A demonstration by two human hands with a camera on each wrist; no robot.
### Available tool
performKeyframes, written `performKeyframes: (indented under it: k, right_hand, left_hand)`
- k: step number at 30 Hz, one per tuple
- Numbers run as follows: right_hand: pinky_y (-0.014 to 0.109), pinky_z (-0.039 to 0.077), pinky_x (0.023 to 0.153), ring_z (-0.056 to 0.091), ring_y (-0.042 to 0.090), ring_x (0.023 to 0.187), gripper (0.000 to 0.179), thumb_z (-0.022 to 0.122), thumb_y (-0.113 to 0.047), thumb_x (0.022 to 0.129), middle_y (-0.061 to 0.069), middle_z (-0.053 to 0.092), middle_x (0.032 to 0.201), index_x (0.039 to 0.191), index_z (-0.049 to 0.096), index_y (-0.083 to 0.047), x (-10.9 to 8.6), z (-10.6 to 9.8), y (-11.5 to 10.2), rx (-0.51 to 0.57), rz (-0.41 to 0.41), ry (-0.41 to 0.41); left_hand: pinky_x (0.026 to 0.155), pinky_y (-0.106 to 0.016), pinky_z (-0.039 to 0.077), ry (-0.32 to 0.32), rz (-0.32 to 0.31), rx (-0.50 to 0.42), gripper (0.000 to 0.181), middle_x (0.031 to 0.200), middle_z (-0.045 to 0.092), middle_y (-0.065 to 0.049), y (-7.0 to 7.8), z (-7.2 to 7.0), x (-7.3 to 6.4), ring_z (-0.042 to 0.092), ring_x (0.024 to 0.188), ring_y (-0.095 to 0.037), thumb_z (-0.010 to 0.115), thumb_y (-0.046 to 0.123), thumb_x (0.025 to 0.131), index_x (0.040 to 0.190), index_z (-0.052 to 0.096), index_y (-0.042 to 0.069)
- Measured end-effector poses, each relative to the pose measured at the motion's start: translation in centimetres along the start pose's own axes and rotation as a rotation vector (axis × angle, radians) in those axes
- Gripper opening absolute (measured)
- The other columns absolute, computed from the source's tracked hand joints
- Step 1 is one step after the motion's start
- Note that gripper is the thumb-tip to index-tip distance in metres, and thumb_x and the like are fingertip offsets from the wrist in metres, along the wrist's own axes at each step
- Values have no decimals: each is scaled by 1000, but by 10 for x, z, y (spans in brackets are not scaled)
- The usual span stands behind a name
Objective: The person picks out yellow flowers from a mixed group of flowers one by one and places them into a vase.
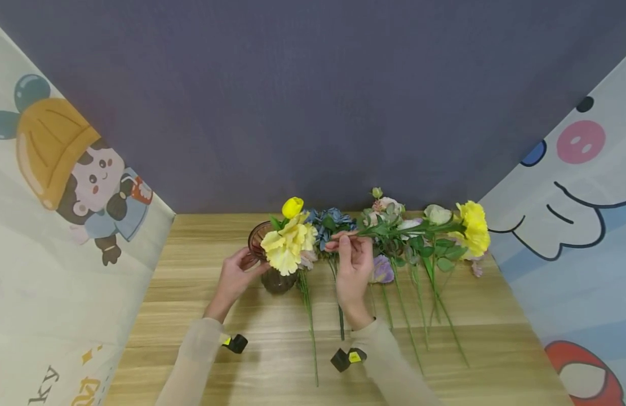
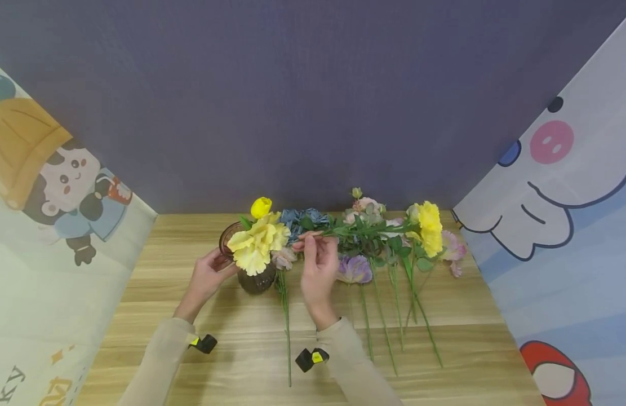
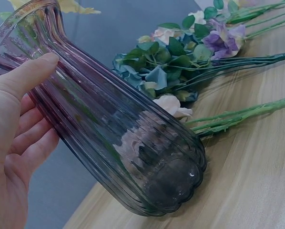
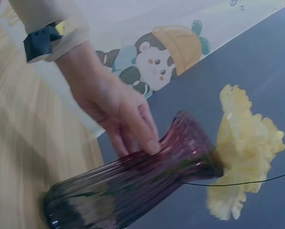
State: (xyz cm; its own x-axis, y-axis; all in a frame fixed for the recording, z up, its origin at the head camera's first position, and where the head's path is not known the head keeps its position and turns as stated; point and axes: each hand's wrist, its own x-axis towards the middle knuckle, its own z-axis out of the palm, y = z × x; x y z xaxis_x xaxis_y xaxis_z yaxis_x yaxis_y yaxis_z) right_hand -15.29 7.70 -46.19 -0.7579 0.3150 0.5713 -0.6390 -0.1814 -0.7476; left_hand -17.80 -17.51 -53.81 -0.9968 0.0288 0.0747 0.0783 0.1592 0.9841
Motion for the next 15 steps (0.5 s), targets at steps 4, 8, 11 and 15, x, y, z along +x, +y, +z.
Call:
performKeyframes:
  k: [4, 8, 11, 15]
  right_hand:
    - [30, 64, 74, 69, 17, 83, 11, 47, -6, 110, 9, 66, 103, 111, 51, 4, 7, 1, -10, 21, -33, 37]
    - [30, 64, 73, 69, 18, 81, 8, 47, -6, 110, 8, 66, 103, 111, 52, -1, 14, 0, -22, 39, -55, 74]
    - [31, 64, 73, 68, 18, 81, 7, 47, -6, 110, 7, 65, 103, 112, 52, -3, 18, 0, -28, 49, -64, 84]
    - [30, 64, 72, 69, 16, 81, 8, 48, -8, 110, 7, 66, 102, 111, 52, -2, 19, 1, -30, 54, -84, 75]
  left_hand:
    - [107, -41, 55, 2, -5, 8, 54, 130, 65, -30, 0, 1, 0, 63, 124, -42, 83, 2, 86, 134, 61, -8]
    - [107, -43, 55, 6, -4, -4, 54, 130, 65, -30, -1, 0, 0, 63, 124, -43, 83, 1, 86, 134, 61, -8]
    - [107, -43, 55, 5, 2, -10, 55, 132, 64, -31, -1, 0, 0, 63, 123, -43, 83, 1, 85, 134, 61, -8]
    - [105, -37, 56, 5, 22, -3, 53, 133, 63, -31, 0, 0, -1, 63, 123, -42, 82, -2, 86, 133, 60, -11]
